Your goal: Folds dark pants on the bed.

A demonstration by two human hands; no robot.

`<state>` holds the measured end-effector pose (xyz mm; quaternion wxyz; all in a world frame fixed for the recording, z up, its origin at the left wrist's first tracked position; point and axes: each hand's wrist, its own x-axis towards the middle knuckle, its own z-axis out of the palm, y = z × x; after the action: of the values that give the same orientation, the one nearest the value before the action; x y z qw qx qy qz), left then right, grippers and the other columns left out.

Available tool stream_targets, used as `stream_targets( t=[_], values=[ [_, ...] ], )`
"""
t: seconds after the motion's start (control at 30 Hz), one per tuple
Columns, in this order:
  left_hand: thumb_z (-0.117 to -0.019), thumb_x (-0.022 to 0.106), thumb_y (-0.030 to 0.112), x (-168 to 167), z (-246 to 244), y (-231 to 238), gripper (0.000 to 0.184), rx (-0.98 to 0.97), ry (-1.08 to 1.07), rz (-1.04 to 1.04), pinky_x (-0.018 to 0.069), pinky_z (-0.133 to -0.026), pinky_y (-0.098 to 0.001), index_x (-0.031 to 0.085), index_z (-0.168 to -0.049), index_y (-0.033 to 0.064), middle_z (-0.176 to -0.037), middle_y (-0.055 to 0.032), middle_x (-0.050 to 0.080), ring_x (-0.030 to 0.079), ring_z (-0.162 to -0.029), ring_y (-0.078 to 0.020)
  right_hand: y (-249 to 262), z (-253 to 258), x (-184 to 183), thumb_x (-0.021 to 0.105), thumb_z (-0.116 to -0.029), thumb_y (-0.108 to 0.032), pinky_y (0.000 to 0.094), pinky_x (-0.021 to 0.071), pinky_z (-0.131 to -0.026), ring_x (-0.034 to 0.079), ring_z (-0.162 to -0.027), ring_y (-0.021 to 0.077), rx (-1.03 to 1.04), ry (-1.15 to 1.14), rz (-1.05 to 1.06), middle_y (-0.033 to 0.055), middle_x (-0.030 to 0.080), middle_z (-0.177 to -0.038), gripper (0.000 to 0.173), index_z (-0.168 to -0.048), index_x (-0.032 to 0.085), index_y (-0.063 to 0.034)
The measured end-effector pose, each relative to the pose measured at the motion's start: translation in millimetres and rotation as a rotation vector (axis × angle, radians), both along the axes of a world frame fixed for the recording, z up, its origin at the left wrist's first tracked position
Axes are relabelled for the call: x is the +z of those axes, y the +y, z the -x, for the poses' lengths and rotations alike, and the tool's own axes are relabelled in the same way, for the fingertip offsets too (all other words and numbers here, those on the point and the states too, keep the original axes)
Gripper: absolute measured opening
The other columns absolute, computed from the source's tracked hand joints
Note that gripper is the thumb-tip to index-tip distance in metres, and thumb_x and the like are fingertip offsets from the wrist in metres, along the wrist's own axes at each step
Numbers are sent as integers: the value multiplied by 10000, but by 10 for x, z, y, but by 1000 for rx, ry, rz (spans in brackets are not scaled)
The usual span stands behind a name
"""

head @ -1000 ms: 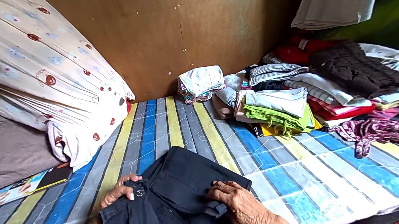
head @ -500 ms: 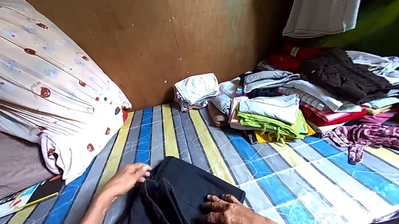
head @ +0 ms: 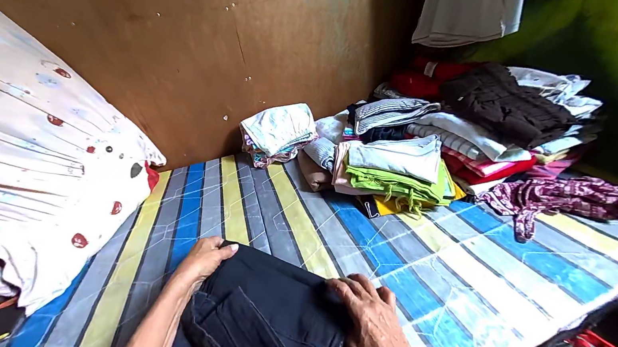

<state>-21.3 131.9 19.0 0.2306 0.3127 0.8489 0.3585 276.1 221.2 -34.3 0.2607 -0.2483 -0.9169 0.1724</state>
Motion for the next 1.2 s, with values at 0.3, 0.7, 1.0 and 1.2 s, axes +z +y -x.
stream_targets(
  t=[0.3,0.7,1.0,1.2],
  values=[
    [-1007,667,211,-51,38,38,289,18,97,42,467,-888,-482,678,-1038,-76,-1005,-221,655,599,-953,-290,724,309,12,624,-849,121,591,546,-755,722,-823,405,-151,268,70,214,726,-835,177,-905,758,18],
    [-977,633,-10,-202,161,110,94,80,-136,-340,449,-549,-223,603,-1061,-39,-728,-45,606,536,-575,-80,973,117,-131,611,-849,-263,636,493,-772,660,-1092,456,282,14,-352,190,676,-1301,405,-1221,768,-293],
    [-1038,609,284,-127,227,130,369,-162,163,-14,469,-1007,-542,698,-1210,-30,-1187,-253,672,631,-1128,-372,910,12,-35,641,-790,7,663,498,-856,622,-1245,444,325,-81,-381,148,646,-1396,555,-1276,735,-244],
    [-927,752,160,-175,35,229,252,-167,505,-211,481,-935,-599,708,-1004,-75,-1018,-260,686,645,-1024,-428,852,-43,165,544,-825,187,679,453,-968,589,-1277,473,323,-137,-38,214,619,-1409,524,-1197,770,-104]
  ],
)
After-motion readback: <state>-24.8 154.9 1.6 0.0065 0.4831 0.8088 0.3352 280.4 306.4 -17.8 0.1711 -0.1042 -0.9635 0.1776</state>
